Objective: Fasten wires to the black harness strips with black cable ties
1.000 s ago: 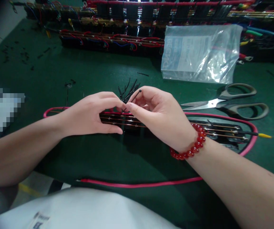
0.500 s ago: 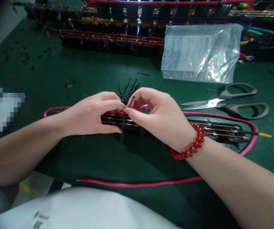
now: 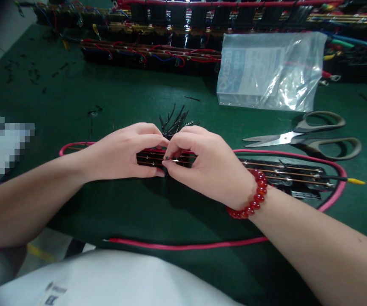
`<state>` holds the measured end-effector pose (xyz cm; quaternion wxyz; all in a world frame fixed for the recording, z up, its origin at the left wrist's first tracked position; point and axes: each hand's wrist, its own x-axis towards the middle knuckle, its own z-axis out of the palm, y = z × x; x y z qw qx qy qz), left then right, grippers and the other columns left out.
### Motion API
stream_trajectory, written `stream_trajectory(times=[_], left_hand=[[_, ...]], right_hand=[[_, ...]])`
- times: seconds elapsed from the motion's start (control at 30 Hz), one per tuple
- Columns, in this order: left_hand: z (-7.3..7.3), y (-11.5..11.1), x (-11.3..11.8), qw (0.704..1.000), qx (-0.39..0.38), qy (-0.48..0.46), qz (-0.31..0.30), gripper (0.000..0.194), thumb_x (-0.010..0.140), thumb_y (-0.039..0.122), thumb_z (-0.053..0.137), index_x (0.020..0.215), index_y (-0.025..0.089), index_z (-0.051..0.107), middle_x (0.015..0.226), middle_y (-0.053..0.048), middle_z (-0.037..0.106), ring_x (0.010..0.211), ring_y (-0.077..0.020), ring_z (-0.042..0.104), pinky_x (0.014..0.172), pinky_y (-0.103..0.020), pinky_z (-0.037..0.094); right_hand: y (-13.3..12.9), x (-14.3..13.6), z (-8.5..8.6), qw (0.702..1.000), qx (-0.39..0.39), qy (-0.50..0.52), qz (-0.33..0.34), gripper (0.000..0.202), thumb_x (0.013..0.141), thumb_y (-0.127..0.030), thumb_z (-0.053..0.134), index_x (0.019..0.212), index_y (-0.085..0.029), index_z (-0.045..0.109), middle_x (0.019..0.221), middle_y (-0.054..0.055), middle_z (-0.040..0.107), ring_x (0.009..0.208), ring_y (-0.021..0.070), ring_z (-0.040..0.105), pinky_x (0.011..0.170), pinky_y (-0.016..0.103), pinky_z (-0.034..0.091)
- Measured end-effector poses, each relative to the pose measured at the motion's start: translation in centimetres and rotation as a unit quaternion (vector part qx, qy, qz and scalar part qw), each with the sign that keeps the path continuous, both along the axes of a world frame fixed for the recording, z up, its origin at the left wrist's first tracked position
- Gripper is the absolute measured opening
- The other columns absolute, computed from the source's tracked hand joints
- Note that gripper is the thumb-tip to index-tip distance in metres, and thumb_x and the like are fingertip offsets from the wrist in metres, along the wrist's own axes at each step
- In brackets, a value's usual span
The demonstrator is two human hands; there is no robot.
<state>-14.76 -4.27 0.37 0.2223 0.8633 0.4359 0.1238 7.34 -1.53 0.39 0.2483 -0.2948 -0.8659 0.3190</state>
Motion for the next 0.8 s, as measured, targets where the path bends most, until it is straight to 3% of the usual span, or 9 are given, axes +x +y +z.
stream_trajectory(times=[0.8], left_hand=[[0.45,0.01,0.16,1.0,-0.026,-0.007,0.01,0.028,0.09,0.034,0.064,0.116,0.024,0.068,0.099,0.0,0.074,0.092,-0.0192,0.066,0.077,-0.029,0.046]], right_hand=[[-0.6,-0.26,-0.22,0.996,0.089,-0.03,0.008,0.013,0.084,-0.013,0.062,0.074,-0.02,0.065,0.076,0.005,0.066,0.074,0.018,0.061,0.065,0.031,0.05]])
